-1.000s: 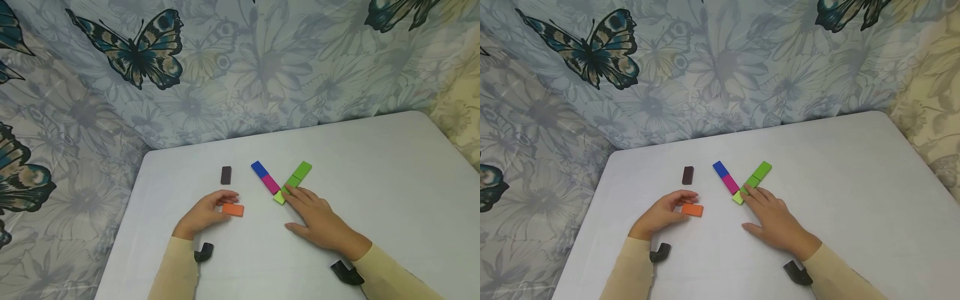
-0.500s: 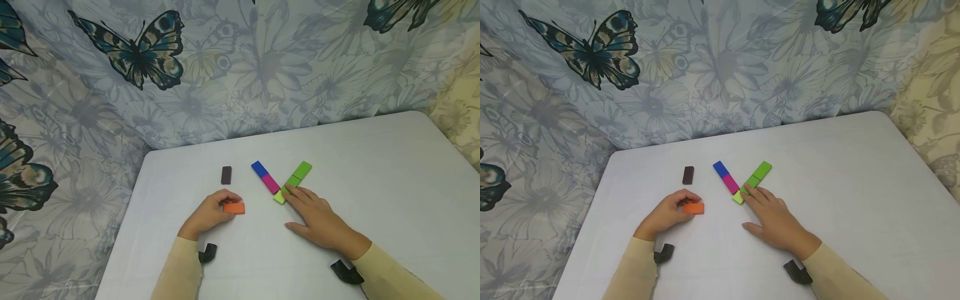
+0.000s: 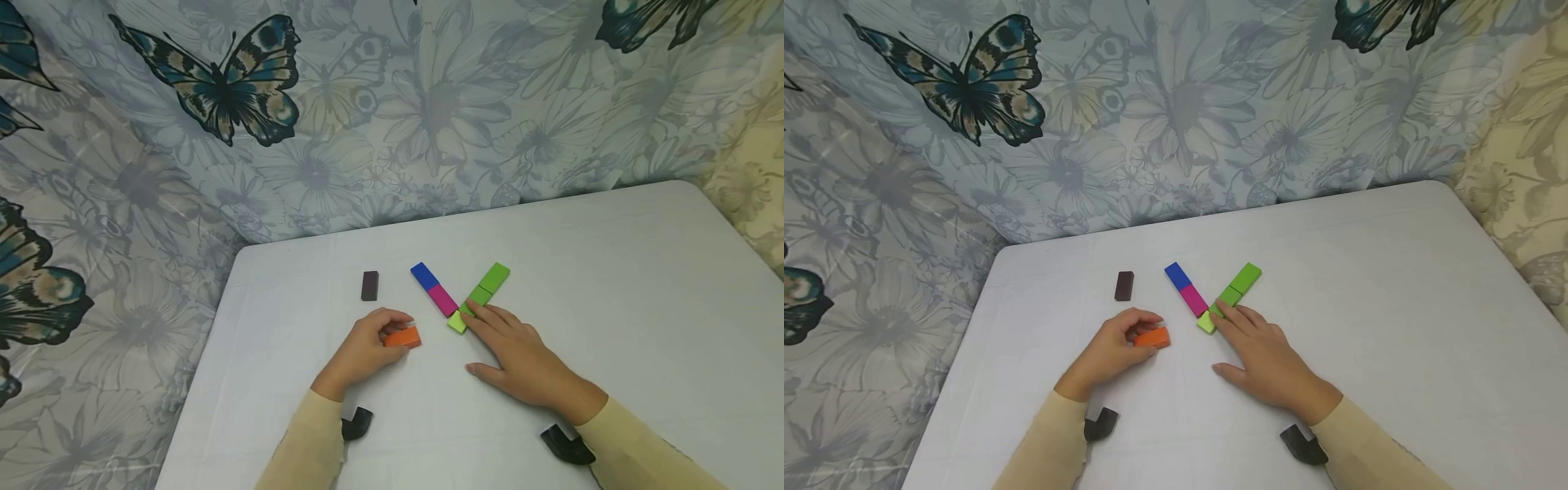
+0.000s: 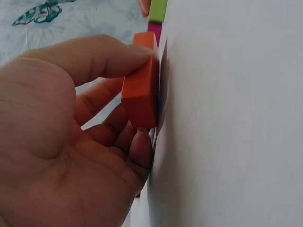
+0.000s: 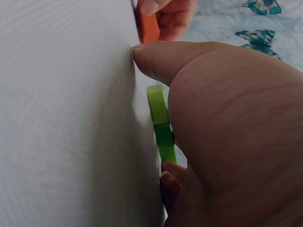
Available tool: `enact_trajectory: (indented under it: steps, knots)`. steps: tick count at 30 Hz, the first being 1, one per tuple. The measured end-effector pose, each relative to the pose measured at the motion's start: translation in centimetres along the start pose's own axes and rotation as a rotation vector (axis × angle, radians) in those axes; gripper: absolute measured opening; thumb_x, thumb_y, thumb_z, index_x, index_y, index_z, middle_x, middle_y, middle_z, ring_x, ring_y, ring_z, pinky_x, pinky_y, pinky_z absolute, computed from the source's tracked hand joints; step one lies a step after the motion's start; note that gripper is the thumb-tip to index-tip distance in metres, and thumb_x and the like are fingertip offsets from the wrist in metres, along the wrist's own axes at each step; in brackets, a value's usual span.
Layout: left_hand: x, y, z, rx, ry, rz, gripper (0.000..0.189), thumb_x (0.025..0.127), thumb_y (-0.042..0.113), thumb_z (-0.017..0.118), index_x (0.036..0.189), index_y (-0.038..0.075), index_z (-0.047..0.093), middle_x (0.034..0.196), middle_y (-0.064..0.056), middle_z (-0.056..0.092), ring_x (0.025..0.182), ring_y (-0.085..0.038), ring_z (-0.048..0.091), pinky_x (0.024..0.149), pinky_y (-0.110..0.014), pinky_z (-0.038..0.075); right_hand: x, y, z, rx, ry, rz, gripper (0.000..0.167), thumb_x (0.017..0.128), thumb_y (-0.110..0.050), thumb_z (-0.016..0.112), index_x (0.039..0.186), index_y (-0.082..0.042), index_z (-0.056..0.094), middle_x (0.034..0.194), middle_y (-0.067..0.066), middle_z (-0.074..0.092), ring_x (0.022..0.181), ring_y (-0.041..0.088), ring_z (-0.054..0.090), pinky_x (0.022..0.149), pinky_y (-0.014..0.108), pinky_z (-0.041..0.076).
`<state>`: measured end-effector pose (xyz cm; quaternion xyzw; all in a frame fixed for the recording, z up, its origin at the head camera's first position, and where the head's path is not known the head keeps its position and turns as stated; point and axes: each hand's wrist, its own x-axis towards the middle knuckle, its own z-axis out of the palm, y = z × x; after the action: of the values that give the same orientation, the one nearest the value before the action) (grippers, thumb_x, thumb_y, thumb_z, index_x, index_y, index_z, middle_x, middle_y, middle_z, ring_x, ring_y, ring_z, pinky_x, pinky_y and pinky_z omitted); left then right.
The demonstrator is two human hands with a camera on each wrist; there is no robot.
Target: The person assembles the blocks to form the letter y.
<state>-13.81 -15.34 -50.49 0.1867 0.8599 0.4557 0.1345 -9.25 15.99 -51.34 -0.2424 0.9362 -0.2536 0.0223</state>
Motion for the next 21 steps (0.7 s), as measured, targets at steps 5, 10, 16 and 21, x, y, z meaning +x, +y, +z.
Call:
enact_trajectory:
  steps: [5, 10, 16, 21]
  knots:
    - [0.4, 0.6, 1.4, -0.033, 0.023, 0.032, 0.044, 0.092, 0.003, 0.082, 0.134, 0.012, 0.074, 0.119, 0.005, 0.071, 0.106, -0.014, 0.066, 0.091, -0.032, 0.055, 0.0, 0.0, 0.0, 0.000, 0.001, 0.000, 0.083, 0.099, -0.041, 0.082, 0.167, -0.012, 0.045, 0.175, 0.006, 0.033, 0.154, 0.039, 0.033, 0.102, 0.069, 0.043]
    - [0.6, 1.0, 2.4, -0.093, 0.072, 0.064, 0.043, 0.092, 0.001, 0.083, 0.133, 0.010, 0.074, 0.118, 0.002, 0.071, 0.106, -0.017, 0.067, 0.089, -0.032, 0.057, 0.0, -0.1, 0.0, 0.001, 0.003, -0.001, 0.083, 0.099, -0.042, 0.082, 0.167, -0.012, 0.045, 0.175, 0.007, 0.034, 0.154, 0.041, 0.034, 0.103, 0.071, 0.042]
    - [0.9, 1.5, 3.7, -0.135, 0.115, 0.055, 0.041, 0.092, 0.002, 0.084, 0.132, 0.009, 0.074, 0.117, 0.001, 0.072, 0.104, -0.018, 0.068, 0.088, -0.031, 0.057, -0.1, 0.0, 0.2, -0.006, 0.013, -0.006, 0.083, 0.098, -0.042, 0.082, 0.167, -0.011, 0.046, 0.175, 0.007, 0.034, 0.154, 0.041, 0.034, 0.104, 0.071, 0.043]
    - [1.2, 1.9, 4.6, -0.113, 0.145, 0.023, 0.040, 0.091, 0.000, 0.083, 0.130, 0.008, 0.074, 0.116, 0.001, 0.070, 0.105, -0.018, 0.068, 0.089, -0.031, 0.058, 0.0, 0.1, 0.2, -0.009, 0.019, -0.013, 0.083, 0.099, -0.042, 0.082, 0.167, -0.012, 0.046, 0.175, 0.006, 0.033, 0.154, 0.040, 0.034, 0.102, 0.070, 0.043]
